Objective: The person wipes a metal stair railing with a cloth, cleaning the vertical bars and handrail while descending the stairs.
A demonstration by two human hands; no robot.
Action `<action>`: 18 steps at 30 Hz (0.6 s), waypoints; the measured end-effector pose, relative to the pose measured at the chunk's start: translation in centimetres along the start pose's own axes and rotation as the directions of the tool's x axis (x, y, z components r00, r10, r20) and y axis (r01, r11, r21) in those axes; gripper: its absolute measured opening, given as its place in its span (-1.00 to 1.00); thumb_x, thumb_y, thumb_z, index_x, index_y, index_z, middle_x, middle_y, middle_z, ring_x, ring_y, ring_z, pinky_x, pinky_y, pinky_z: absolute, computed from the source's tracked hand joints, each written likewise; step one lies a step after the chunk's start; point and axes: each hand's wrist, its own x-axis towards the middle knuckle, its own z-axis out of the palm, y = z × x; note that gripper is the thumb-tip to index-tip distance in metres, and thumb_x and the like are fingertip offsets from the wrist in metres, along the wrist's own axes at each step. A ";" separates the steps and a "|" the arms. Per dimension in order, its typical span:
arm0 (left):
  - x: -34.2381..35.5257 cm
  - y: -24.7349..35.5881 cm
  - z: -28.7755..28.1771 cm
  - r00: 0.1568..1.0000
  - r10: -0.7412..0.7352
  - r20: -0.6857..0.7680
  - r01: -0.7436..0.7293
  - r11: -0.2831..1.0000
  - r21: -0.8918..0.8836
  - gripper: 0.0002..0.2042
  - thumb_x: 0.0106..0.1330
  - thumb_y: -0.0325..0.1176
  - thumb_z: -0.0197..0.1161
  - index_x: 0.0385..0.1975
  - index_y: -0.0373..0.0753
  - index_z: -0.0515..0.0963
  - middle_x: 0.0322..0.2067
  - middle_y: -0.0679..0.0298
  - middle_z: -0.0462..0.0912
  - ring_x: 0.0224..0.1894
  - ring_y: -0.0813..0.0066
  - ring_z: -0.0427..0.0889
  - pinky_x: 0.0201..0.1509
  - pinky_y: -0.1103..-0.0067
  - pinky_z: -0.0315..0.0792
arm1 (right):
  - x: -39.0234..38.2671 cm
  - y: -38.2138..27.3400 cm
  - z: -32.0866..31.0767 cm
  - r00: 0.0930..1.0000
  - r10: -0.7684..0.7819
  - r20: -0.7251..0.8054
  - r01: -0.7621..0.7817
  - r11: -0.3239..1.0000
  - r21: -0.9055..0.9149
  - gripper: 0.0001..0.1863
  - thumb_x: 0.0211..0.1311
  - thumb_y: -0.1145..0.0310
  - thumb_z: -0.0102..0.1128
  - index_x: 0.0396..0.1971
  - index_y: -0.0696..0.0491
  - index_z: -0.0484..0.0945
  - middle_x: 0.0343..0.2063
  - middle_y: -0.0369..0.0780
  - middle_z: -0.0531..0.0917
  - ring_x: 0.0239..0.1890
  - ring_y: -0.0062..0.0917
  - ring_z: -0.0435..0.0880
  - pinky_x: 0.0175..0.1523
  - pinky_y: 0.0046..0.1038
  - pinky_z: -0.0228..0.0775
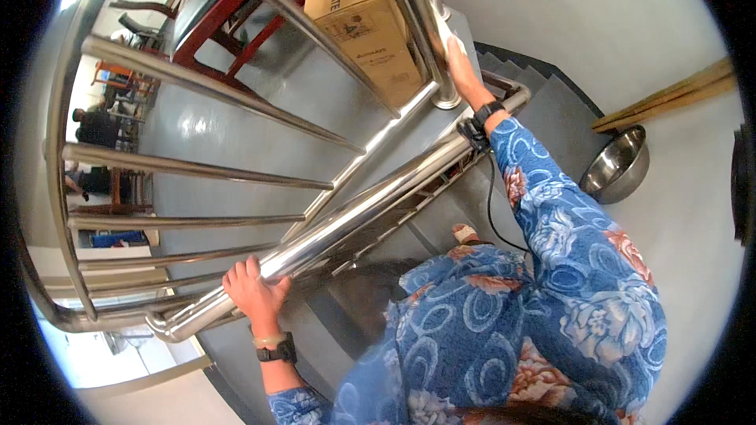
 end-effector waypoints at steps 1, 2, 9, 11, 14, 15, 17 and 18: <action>-0.2 0.0 -0.3 1.000 -0.005 -0.007 0.005 1.000 -0.003 -0.36 -0.46 -0.10 0.45 -0.25 -0.24 0.48 -0.38 0.17 0.43 -0.22 0.12 0.40 0.01 0.29 0.22 | 0.0 3.1 -0.7 0.996 0.079 -0.029 -0.079 0.997 0.015 -0.13 0.31 -0.27 -0.32 0.23 0.29 0.18 0.23 -0.04 0.26 0.28 -0.40 0.19 0.34 -0.49 -0.07; -0.8 -0.3 -0.2 1.000 -0.003 -0.025 0.002 1.000 -0.015 -0.36 -0.45 -0.08 0.45 -0.26 -0.25 0.48 -0.37 0.16 0.43 -0.22 0.11 0.40 0.01 0.28 0.22 | -1.2 2.2 0.0 0.988 0.152 -0.025 -0.152 0.988 -0.008 -0.13 0.30 -0.27 -0.30 0.24 0.28 0.18 0.23 -0.03 0.26 0.28 -0.40 0.19 0.34 -0.49 -0.06; -0.8 -1.0 0.5 0.999 0.029 -0.045 -0.029 1.000 0.007 -0.38 -0.34 0.02 0.37 -0.24 -0.24 0.48 -0.37 0.14 0.45 -0.22 0.11 0.40 0.02 0.28 0.23 | -5.2 2.5 -1.5 0.989 0.112 0.097 -0.129 0.974 0.187 -0.29 0.37 -0.13 -0.25 0.18 0.25 0.27 0.13 -0.17 0.40 0.15 -0.50 0.35 0.23 -0.50 0.14; -0.6 -1.0 0.5 0.999 0.028 -0.019 -0.028 0.999 0.026 -0.40 -0.35 -0.06 0.39 -0.23 -0.23 0.48 -0.37 0.16 0.45 -0.21 0.13 0.41 0.03 0.29 0.23 | -7.0 3.2 -1.4 0.969 0.244 -0.030 -0.226 0.935 0.274 -0.44 0.41 -0.04 -0.24 0.16 0.10 0.29 0.04 -0.23 0.46 0.07 -0.49 0.44 0.18 -0.41 0.23; -0.7 -1.2 0.5 0.999 -0.021 0.027 0.020 1.000 0.013 -0.40 -0.37 -0.12 0.43 -0.22 -0.21 0.49 -0.35 0.21 0.48 -0.20 0.19 0.44 0.04 0.30 0.24 | -10.4 1.3 -1.7 0.916 0.331 0.227 -0.397 0.823 0.405 -0.44 0.40 -0.07 -0.28 0.10 0.11 0.32 0.05 -0.17 0.46 0.06 -0.43 0.47 0.17 -0.34 0.29; -0.3 -0.9 0.4 0.999 -0.032 0.040 0.032 0.999 0.011 -0.40 -0.37 -0.12 0.44 -0.21 -0.20 0.49 -0.34 0.22 0.49 -0.19 0.20 0.44 0.04 0.31 0.24 | -11.3 0.6 -1.5 0.888 0.370 0.275 -0.450 0.824 0.344 -0.40 0.41 -0.09 -0.33 0.11 0.12 0.30 0.06 -0.15 0.46 0.10 -0.39 0.45 0.17 -0.30 0.30; -0.2 -0.9 0.8 0.998 -0.043 0.049 0.042 0.999 0.012 -0.40 -0.37 -0.12 0.45 -0.20 -0.18 0.49 -0.33 0.23 0.49 -0.18 0.21 0.44 0.04 0.32 0.24 | -13.3 -0.8 -1.0 0.877 0.338 0.342 -0.446 0.838 0.316 -0.36 0.40 -0.12 -0.39 0.14 0.14 0.27 0.07 -0.14 0.45 0.12 -0.38 0.44 0.17 -0.28 0.31; -0.1 -0.9 0.6 0.998 -0.044 0.048 0.044 0.999 0.003 -0.41 -0.36 -0.12 0.46 -0.20 -0.18 0.49 -0.34 0.23 0.48 -0.18 0.21 0.44 0.03 0.32 0.24 | -13.7 -0.6 -0.9 0.856 0.334 0.395 -0.472 0.817 0.332 -0.33 0.40 -0.15 -0.43 0.17 0.14 0.24 0.10 -0.15 0.43 0.14 -0.39 0.42 0.20 -0.28 0.27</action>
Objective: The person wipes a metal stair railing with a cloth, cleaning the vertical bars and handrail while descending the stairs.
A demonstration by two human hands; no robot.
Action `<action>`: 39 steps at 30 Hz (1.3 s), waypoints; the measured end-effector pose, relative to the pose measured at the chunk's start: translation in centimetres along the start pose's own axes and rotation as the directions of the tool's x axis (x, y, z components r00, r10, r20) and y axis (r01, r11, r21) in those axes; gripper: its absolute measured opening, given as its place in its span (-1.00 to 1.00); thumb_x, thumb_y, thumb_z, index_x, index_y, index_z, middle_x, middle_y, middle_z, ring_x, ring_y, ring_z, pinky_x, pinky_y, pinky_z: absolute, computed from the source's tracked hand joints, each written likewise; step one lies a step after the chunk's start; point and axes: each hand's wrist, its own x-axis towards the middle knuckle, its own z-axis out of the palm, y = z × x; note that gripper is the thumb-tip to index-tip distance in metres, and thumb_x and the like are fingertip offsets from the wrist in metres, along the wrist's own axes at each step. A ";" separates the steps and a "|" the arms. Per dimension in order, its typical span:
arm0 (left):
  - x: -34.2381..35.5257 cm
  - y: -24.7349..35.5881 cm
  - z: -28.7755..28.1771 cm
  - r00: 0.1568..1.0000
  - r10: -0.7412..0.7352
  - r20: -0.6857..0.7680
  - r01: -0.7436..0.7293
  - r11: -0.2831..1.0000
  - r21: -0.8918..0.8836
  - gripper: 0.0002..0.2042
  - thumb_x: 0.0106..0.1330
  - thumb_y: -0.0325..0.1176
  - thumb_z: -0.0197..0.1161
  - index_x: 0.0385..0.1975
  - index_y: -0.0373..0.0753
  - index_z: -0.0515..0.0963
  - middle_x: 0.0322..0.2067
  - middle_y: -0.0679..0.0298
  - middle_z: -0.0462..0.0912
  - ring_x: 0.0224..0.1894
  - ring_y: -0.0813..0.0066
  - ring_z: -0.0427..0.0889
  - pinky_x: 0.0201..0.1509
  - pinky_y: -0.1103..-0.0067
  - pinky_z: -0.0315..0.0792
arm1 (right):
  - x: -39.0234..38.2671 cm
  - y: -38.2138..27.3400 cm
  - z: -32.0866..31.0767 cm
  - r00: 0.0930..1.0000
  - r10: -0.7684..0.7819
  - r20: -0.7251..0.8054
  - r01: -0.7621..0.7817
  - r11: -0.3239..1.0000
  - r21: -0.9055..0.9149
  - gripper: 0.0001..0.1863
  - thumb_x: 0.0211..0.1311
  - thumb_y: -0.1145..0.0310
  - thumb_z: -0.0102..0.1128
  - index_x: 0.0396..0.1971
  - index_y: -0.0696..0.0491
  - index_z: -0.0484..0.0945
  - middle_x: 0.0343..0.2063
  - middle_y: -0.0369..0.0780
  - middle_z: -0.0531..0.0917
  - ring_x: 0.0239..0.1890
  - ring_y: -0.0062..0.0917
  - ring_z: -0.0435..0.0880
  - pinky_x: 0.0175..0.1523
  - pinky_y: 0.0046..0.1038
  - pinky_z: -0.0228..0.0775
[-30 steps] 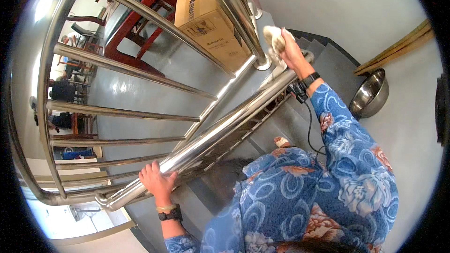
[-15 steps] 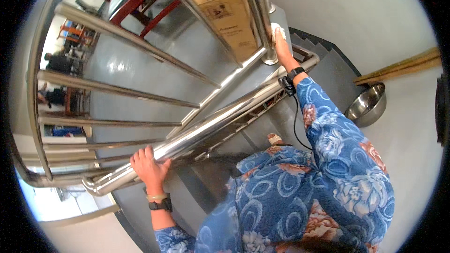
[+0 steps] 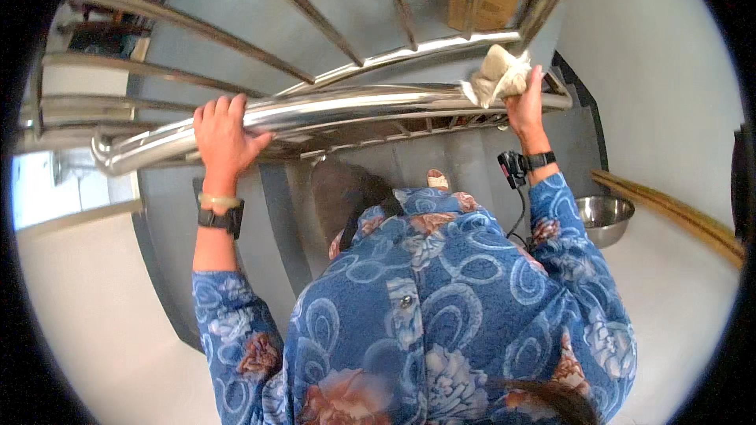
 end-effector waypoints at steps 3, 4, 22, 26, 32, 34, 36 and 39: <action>0.1 0.1 0.1 1.000 -0.010 -0.012 0.010 1.000 -0.012 -0.40 -0.38 -0.11 0.47 -0.22 -0.17 0.49 -0.36 0.24 0.47 -0.17 0.21 0.44 0.02 0.33 0.23 | -1.7 0.9 1.4 0.979 0.122 0.165 -0.096 0.983 -0.157 -0.35 0.36 -0.17 -0.32 0.11 0.10 0.35 0.03 -0.19 0.49 0.11 -0.43 0.43 0.21 -0.36 0.23; 0.2 0.1 -0.1 0.999 -0.027 0.021 0.027 0.999 -0.018 -0.41 -0.40 -0.12 0.48 -0.25 -0.18 0.48 -0.38 0.25 0.47 -0.18 0.21 0.43 0.01 0.33 0.23 | -1.4 2.7 0.4 0.975 0.105 0.197 -0.018 0.917 -0.398 -0.37 0.35 -0.13 -0.25 0.09 0.13 0.37 0.01 -0.19 0.50 0.07 -0.43 0.45 0.20 -0.38 0.23; -2.3 4.7 -1.3 0.946 -0.243 -0.216 0.050 0.765 -0.642 -0.50 -0.07 -0.18 0.33 -0.09 -0.24 0.48 -0.18 0.06 0.49 -0.03 0.05 0.44 0.09 0.28 0.32 | -6.6 7.8 24.5 0.190 0.121 0.974 0.981 0.010 -0.192 -0.18 -0.07 0.06 0.25 0.21 0.14 0.22 0.20 0.03 0.26 0.26 -0.02 0.15 0.33 0.01 -0.18; -2.3 9.8 -0.6 0.837 -0.545 -0.047 0.337 0.580 -0.741 -0.57 0.04 -0.21 0.30 -0.09 -0.26 0.48 -0.21 0.01 0.52 -0.21 0.03 0.55 -0.08 0.35 0.44 | -6.8 9.5 23.3 0.212 0.072 0.975 0.973 -0.106 -0.203 -0.30 0.03 0.07 0.13 0.18 0.07 0.31 0.21 -0.04 0.31 0.22 -0.07 0.24 0.33 0.05 -0.20; -1.1 10.3 1.7 0.829 -0.558 -0.042 0.338 0.559 -0.757 -0.71 0.09 -0.29 0.25 -0.21 -0.23 0.45 -0.37 0.03 0.52 -0.27 0.00 0.53 -0.19 0.31 0.42 | -7.8 5.4 24.4 0.349 0.377 0.858 0.929 -0.021 -0.369 -0.35 0.00 0.10 0.19 0.09 0.15 0.39 0.09 0.06 0.41 0.10 -0.04 0.36 0.27 -0.02 -0.03; -1.0 10.0 2.7 0.829 -0.558 -0.038 0.329 0.542 -0.773 -0.74 0.11 -0.31 0.24 -0.23 -0.22 0.44 -0.38 0.03 0.52 -0.29 -0.01 0.53 -0.21 0.31 0.42 | -8.0 5.2 24.2 0.398 0.416 0.817 0.870 0.110 -0.480 -0.39 -0.07 0.25 0.30 0.02 0.19 0.39 0.05 0.15 0.38 0.17 -0.02 0.29 0.22 -0.17 0.14; -0.3 9.7 2.6 0.805 -0.590 -0.054 0.289 0.471 -0.833 -0.84 0.23 -0.35 0.15 -0.25 -0.21 0.41 -0.46 0.17 0.50 -0.37 0.19 0.54 -0.29 0.42 0.41 | -6.8 5.5 23.2 0.311 0.258 0.915 0.907 0.206 -0.366 -0.34 -0.08 0.26 0.31 0.07 0.20 0.35 0.08 0.14 0.35 0.18 -0.03 0.29 0.24 -0.18 0.13; 0.1 7.5 1.1 0.682 -0.730 0.045 0.154 0.083 -0.985 -0.89 0.33 -0.36 0.05 -0.23 -0.23 0.40 -0.48 0.33 0.45 -0.40 0.50 0.48 -0.31 0.58 0.38 | -5.1 4.9 22.0 0.300 0.053 0.952 0.901 0.312 -0.302 -0.20 0.00 0.22 0.26 0.25 0.15 0.17 0.17 0.08 0.29 0.24 -0.07 0.24 0.28 -0.19 0.06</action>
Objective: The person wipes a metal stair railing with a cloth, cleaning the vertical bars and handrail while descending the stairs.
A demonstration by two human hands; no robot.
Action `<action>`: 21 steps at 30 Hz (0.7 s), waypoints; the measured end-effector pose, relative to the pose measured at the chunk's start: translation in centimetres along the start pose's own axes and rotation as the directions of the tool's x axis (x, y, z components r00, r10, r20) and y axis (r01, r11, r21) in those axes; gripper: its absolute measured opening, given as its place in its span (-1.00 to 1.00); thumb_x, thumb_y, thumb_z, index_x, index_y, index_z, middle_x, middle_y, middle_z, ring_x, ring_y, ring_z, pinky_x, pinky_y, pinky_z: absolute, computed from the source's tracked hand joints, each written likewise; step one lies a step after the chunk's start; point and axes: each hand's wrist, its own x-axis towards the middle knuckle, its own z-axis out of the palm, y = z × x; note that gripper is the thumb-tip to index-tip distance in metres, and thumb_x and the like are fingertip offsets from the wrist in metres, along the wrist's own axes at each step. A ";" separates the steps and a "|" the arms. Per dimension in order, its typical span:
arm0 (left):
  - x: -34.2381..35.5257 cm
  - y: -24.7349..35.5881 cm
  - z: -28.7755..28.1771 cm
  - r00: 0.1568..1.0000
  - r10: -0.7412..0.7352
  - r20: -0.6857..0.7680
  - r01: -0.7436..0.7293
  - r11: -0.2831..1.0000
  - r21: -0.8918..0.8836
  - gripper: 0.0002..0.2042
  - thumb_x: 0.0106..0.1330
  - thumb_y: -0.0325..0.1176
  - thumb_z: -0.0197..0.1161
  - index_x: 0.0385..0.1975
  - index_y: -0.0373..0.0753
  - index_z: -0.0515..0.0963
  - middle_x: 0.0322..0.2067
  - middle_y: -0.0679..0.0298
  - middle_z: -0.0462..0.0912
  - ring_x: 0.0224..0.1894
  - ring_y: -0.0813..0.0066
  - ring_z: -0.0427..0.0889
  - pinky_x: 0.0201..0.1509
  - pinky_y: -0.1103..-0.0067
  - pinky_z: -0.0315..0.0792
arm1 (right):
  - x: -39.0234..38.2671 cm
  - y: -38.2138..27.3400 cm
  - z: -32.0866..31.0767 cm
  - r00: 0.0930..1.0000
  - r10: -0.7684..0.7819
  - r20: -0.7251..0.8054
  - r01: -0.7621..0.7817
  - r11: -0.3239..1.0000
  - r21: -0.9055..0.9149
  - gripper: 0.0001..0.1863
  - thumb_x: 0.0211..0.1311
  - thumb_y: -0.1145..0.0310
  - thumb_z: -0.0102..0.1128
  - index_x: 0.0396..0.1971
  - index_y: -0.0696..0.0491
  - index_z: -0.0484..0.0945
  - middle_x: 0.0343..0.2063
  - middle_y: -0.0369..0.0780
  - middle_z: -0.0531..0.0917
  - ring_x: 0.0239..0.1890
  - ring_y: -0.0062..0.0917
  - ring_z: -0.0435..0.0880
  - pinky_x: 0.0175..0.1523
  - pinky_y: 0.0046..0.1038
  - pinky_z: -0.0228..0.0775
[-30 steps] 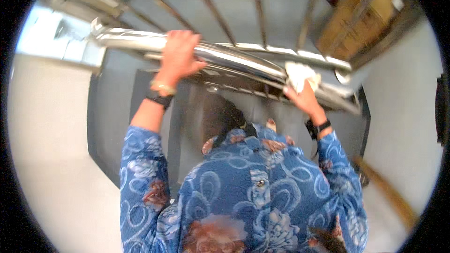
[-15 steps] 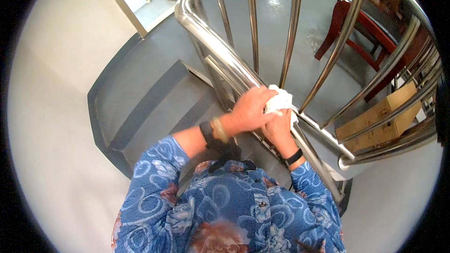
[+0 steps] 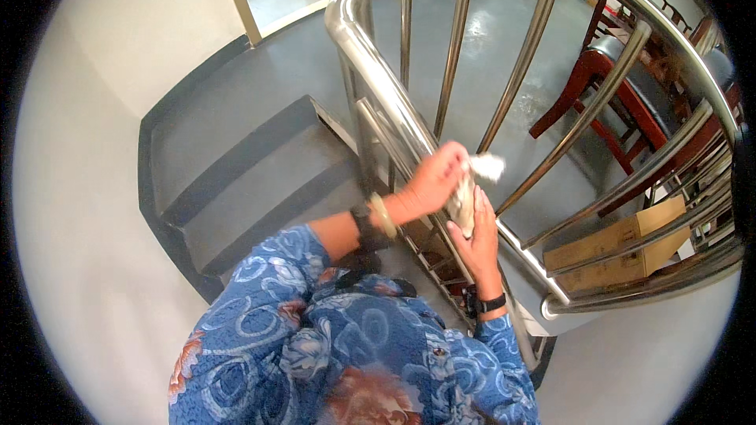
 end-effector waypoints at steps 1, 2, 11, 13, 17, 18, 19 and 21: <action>0.9 1.5 -1.0 0.994 0.013 -0.108 -0.011 1.000 0.022 -0.89 0.36 -0.37 0.02 -0.22 -0.24 0.40 -0.46 0.37 0.43 -0.39 0.59 0.43 -0.30 0.63 0.37 | -0.2 0.4 -0.7 1.000 0.009 0.024 -0.008 0.999 -0.054 -0.22 0.02 0.24 0.24 0.26 0.12 0.17 0.17 0.08 0.29 0.23 -0.07 0.25 0.28 -0.19 0.08; 1.5 2.1 -2.6 0.975 0.020 -0.222 -0.008 0.999 0.053 -0.89 0.38 -0.39 -0.01 -0.20 -0.25 0.40 -0.45 0.42 0.41 -0.37 0.68 0.39 -0.28 0.68 0.36 | -0.4 0.8 -0.7 0.998 0.018 0.056 -0.012 0.995 -0.096 -0.24 0.05 0.26 0.23 0.27 0.09 0.17 0.17 0.08 0.29 0.22 -0.07 0.26 0.27 -0.19 0.09; 3.2 -1.1 -12.9 0.879 -0.126 -0.460 0.035 0.979 -0.202 -0.87 0.34 -0.42 0.06 -0.22 -0.31 0.49 -0.47 0.37 0.58 -0.54 0.69 0.50 -0.48 0.72 0.40 | 1.5 -0.6 1.3 0.995 -0.041 0.093 0.042 0.999 -0.005 -0.27 0.12 0.29 0.20 0.31 -0.01 0.13 0.20 0.09 0.25 0.21 -0.06 0.27 0.25 -0.20 0.11; 4.1 -0.7 -14.0 0.868 -0.036 -0.495 -0.033 0.991 -0.130 -0.88 0.32 -0.42 0.11 -0.27 -0.33 0.51 -0.54 0.38 0.57 -0.59 0.69 0.49 -0.51 0.73 0.38 | 1.6 -0.2 1.9 0.996 -0.046 0.079 0.048 0.999 -0.024 -0.26 0.11 0.29 0.21 0.30 -0.01 0.13 0.20 0.09 0.26 0.20 -0.05 0.28 0.25 -0.19 0.10; 5.7 -0.2 -16.5 0.863 -0.007 -0.505 -0.005 1.000 -0.023 -0.88 0.27 -0.46 0.14 -0.27 -0.35 0.53 -0.52 0.35 0.59 -0.55 0.66 0.51 -0.45 0.72 0.40 | 2.8 -1.1 1.7 0.993 -0.078 0.094 0.081 0.996 -0.027 -0.26 0.10 0.28 0.22 0.30 -0.01 0.14 0.21 0.08 0.25 0.20 -0.05 0.28 0.25 -0.19 0.10; 6.0 -0.7 -17.8 0.859 -0.004 -0.511 -0.007 1.000 -0.019 -0.88 0.27 -0.46 0.14 -0.27 -0.35 0.53 -0.52 0.35 0.59 -0.55 0.66 0.51 -0.45 0.72 0.40 | 3.2 -1.6 1.8 0.989 -0.112 0.099 0.117 0.992 -0.047 -0.25 0.08 0.29 0.23 0.30 -0.01 0.14 0.21 0.08 0.24 0.20 -0.05 0.27 0.25 -0.18 0.10; 6.3 -1.7 -19.3 0.818 0.111 -0.565 -0.048 0.991 0.126 -0.87 0.25 -0.48 0.14 -0.25 -0.36 0.52 -0.50 0.35 0.59 -0.53 0.63 0.52 -0.41 0.70 0.42 | 3.6 -2.0 2.1 0.984 -0.146 0.105 0.153 0.986 -0.066 -0.23 0.07 0.29 0.24 0.30 -0.02 0.13 0.21 0.08 0.23 0.21 -0.05 0.27 0.26 -0.18 0.10; 7.1 -1.0 -18.8 0.722 0.251 -0.645 -0.093 0.959 0.268 -0.74 0.11 -0.58 0.15 -0.16 -0.34 0.48 -0.33 0.26 0.59 -0.29 0.42 0.55 -0.14 0.53 0.43 | 4.1 -2.2 2.2 0.985 -0.125 0.118 0.134 0.989 -0.068 -0.21 0.05 0.30 0.25 0.31 0.00 0.11 0.21 0.08 0.22 0.21 -0.05 0.27 0.26 -0.18 0.11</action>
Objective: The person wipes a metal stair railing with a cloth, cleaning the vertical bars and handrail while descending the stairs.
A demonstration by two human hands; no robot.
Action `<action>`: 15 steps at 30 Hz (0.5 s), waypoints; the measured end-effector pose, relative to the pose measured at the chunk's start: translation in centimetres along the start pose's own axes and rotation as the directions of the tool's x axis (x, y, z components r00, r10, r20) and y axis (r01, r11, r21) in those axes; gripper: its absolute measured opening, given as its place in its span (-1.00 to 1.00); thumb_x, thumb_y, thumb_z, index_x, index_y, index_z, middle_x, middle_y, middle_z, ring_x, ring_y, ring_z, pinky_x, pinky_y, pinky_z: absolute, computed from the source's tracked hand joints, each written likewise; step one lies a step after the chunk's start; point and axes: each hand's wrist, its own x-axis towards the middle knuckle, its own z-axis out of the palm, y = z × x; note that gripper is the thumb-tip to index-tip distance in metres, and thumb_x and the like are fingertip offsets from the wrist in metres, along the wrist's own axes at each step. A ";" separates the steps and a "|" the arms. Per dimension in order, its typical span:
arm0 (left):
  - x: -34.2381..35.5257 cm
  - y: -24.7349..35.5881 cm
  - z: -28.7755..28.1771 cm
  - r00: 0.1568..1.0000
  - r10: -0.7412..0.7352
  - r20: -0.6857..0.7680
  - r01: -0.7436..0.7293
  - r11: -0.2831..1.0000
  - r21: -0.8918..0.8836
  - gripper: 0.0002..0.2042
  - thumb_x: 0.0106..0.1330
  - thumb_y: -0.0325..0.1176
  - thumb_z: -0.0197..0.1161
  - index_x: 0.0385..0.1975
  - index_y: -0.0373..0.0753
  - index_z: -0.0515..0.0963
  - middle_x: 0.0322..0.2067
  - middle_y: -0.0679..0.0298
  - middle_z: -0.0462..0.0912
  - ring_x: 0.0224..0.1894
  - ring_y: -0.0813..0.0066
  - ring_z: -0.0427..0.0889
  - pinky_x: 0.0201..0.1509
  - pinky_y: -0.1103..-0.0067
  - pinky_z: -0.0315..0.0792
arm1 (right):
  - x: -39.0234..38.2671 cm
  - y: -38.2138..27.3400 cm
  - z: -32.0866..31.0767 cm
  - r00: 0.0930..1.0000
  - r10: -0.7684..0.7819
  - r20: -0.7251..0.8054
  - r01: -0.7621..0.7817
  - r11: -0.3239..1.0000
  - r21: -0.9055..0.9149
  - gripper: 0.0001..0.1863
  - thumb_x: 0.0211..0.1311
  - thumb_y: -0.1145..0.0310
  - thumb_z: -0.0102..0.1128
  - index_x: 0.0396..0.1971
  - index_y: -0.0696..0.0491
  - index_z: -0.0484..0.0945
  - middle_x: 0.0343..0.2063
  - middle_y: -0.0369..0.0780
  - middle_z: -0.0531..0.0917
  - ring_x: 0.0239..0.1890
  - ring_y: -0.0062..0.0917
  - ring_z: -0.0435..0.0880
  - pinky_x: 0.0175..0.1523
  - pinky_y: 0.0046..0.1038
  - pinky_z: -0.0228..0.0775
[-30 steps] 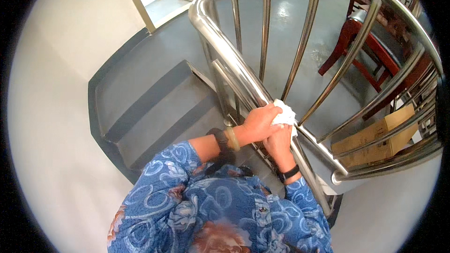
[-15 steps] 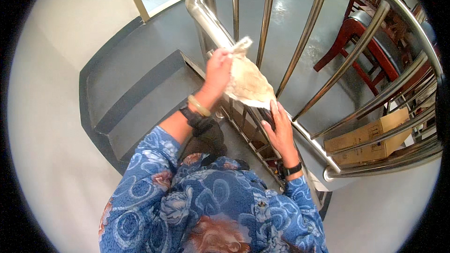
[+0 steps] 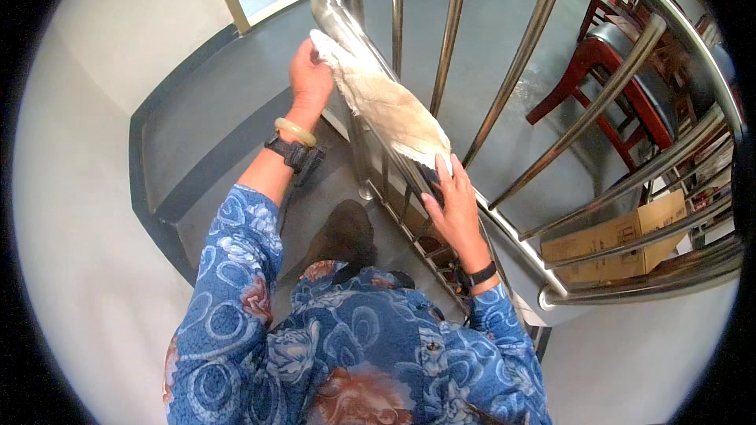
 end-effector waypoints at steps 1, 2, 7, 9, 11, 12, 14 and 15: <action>-0.1 0.4 0.0 1.000 0.001 0.004 -0.001 1.000 -0.005 -0.74 0.11 -0.58 0.15 -0.16 -0.34 0.48 -0.33 0.26 0.59 -0.29 0.42 0.55 -0.14 0.53 0.43 | 0.3 0.0 0.0 1.000 0.014 0.018 -0.014 1.000 0.004 -0.19 0.04 0.31 0.26 0.31 0.02 0.09 0.21 0.07 0.22 0.21 -0.05 0.26 0.26 -0.18 0.12; -0.6 2.4 0.4 0.948 0.318 0.028 -0.312 0.903 0.295 -0.69 0.07 -0.58 0.15 -0.13 -0.30 0.47 -0.25 0.20 0.55 -0.18 0.32 0.50 -0.05 0.47 0.37 | 0.5 0.4 0.1 1.000 0.029 0.010 -0.029 1.000 -0.004 -0.19 0.04 0.31 0.26 0.31 0.02 0.09 0.21 0.07 0.22 0.21 -0.05 0.26 0.26 -0.18 0.12; -5.6 7.5 3.1 0.620 0.649 0.440 -0.783 0.551 0.289 -0.69 -0.02 -0.54 0.19 -0.20 -0.20 0.53 -0.17 0.15 0.48 0.00 0.16 0.42 0.13 0.28 0.25 | 0.7 1.6 0.6 0.997 0.077 -0.005 -0.076 0.996 0.049 -0.14 0.01 0.31 0.27 0.30 0.14 0.03 0.15 0.03 0.31 0.15 -0.10 0.34 0.17 -0.26 0.26; -6.9 5.3 3.8 0.542 0.676 0.498 -0.835 0.502 0.227 -0.72 -0.02 -0.52 0.20 -0.24 -0.18 0.54 -0.20 0.18 0.49 -0.02 0.18 0.44 0.13 0.27 0.26 | 0.6 1.3 0.9 0.999 0.046 -0.029 -0.045 0.998 0.033 -0.15 0.02 0.29 0.27 0.29 0.14 0.04 0.13 0.03 0.34 0.13 -0.11 0.37 0.14 -0.27 0.28; -7.2 4.0 4.5 0.462 0.587 0.665 -0.832 0.547 0.095 -0.77 -0.03 -0.52 0.21 -0.32 -0.18 0.54 -0.24 0.22 0.52 -0.05 0.21 0.48 0.12 0.26 0.29 | 0.4 1.2 1.1 0.998 0.025 -0.065 -0.024 1.000 0.006 -0.16 0.02 0.28 0.26 0.29 0.15 0.05 0.11 0.02 0.36 0.10 -0.13 0.39 0.12 -0.28 0.31; -6.9 4.0 4.8 0.496 0.625 0.603 -0.816 0.574 0.076 -0.80 -0.04 -0.57 0.19 -0.39 -0.18 0.54 -0.30 0.25 0.56 -0.12 0.24 0.51 0.08 0.30 0.33 | 0.2 1.4 1.4 0.997 0.026 -0.075 -0.029 0.999 -0.045 -0.17 0.03 0.26 0.26 0.29 0.14 0.06 0.10 0.02 0.37 0.09 -0.13 0.40 0.12 -0.27 0.31; -5.8 4.1 4.8 0.564 0.628 0.536 -0.780 0.618 0.098 -0.84 -0.03 -0.56 0.15 -0.43 -0.18 0.53 -0.34 0.26 0.55 -0.16 0.24 0.50 0.02 0.32 0.35 | 0.2 1.5 1.5 0.995 0.029 -0.093 -0.037 0.995 -0.089 -0.20 0.04 0.23 0.24 0.28 0.12 0.10 0.10 0.00 0.37 0.08 -0.14 0.41 0.11 -0.26 0.31; -5.1 4.6 4.6 0.635 0.614 0.468 -0.735 0.668 0.121 -0.88 -0.01 -0.54 0.12 -0.47 -0.19 0.53 -0.39 0.27 0.55 -0.21 0.23 0.50 -0.04 0.34 0.36 | 0.1 1.5 1.5 0.995 0.037 -0.094 -0.045 0.995 -0.089 -0.20 0.04 0.23 0.24 0.28 0.12 0.10 0.10 0.00 0.37 0.08 -0.14 0.41 0.11 -0.26 0.31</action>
